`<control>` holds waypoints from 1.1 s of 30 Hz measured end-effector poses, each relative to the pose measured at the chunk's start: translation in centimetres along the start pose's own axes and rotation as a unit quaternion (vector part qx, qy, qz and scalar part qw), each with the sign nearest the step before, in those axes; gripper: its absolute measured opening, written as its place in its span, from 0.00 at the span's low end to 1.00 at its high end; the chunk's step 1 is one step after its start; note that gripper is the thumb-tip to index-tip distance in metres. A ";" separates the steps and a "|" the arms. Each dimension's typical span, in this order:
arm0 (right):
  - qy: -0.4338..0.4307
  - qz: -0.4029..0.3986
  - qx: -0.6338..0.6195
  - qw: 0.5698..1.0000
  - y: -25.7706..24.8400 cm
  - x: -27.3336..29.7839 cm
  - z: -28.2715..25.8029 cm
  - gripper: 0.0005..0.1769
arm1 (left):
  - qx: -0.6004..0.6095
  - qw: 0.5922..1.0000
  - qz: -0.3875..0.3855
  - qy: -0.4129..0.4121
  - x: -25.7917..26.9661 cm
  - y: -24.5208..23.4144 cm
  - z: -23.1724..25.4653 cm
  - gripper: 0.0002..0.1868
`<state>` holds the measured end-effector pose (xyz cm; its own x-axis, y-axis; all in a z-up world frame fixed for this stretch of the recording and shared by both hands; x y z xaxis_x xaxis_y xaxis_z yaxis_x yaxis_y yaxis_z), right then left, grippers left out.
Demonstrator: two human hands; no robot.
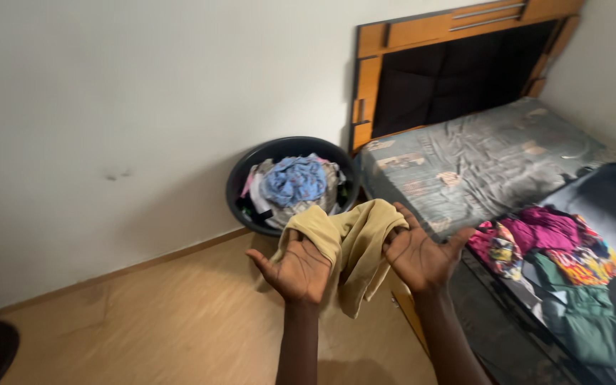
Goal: The person removes various pieces of clothing from a suitcase on a bed and places them into a laundry basket on the floor by hand.
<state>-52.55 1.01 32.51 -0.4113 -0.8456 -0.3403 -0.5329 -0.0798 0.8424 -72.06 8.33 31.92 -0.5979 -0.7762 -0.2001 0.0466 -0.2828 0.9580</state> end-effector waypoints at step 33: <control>-0.002 -0.089 0.029 0.996 0.7 -32.9 20.4 0.77 | -0.066 0.996 0.025 0.047 -25.9 -9.4 22.7 0.72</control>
<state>-54.49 39.52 35.80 -0.3093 -0.8182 -0.4846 -0.6397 -0.1981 0.7427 -75.16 43.82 32.77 -0.5155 -0.8385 -0.1764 0.1826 -0.3086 0.9335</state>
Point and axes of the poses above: each hand's wrist, its own x-axis away from the middle knuckle, its own y-axis out of the palm, z = x × y, the point moved 6 cm from there along -x, towards the middle knuckle, and after that the axes turned 12 degrees about -y, right-handed, at the moved point
